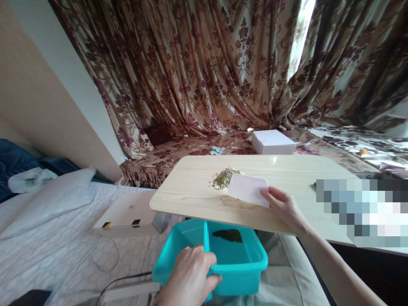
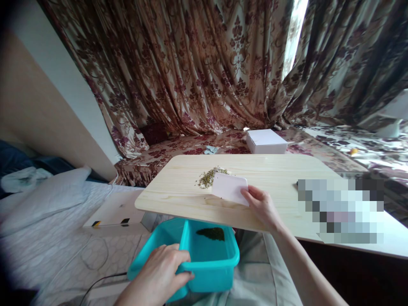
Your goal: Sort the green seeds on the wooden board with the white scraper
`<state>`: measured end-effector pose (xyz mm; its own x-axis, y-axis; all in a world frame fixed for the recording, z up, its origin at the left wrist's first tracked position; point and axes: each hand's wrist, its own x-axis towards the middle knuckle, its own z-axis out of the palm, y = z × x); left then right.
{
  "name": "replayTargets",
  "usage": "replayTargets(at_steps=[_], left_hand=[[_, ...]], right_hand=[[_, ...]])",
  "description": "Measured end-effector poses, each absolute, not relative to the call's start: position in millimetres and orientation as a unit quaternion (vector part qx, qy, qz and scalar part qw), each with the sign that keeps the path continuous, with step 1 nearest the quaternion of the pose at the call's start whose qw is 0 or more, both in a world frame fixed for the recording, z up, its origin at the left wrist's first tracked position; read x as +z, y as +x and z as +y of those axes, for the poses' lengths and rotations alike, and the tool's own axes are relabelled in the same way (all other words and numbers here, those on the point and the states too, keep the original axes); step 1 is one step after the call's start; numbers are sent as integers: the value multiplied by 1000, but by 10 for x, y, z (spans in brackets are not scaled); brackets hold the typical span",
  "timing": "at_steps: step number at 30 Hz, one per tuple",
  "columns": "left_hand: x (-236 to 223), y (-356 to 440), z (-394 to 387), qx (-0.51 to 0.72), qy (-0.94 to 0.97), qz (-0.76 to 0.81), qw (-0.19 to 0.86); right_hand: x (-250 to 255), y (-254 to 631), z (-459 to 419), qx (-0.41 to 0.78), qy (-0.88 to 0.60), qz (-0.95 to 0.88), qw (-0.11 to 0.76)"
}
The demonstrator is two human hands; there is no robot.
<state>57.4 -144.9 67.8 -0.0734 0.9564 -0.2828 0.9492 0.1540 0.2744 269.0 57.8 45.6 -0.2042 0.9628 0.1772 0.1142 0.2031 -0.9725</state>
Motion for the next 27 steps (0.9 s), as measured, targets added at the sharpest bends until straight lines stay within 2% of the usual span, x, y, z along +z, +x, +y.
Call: replayTargets(at_steps=[12,21,23,27], left_hand=[[754,447,-1465,10,639,742,202],[815,406,-1483,3,640,744,194],[822,466,-1471,-4,646,738,197],[837,654,-1419,8,674,709,209]], right_hand=[[339,2286,474,521,-366,-645,423],[457,2326,178,532,-324,-698,354],[499,2445,189,527,-343,-680,377],[592,2761,384,469,-422,-588,507]])
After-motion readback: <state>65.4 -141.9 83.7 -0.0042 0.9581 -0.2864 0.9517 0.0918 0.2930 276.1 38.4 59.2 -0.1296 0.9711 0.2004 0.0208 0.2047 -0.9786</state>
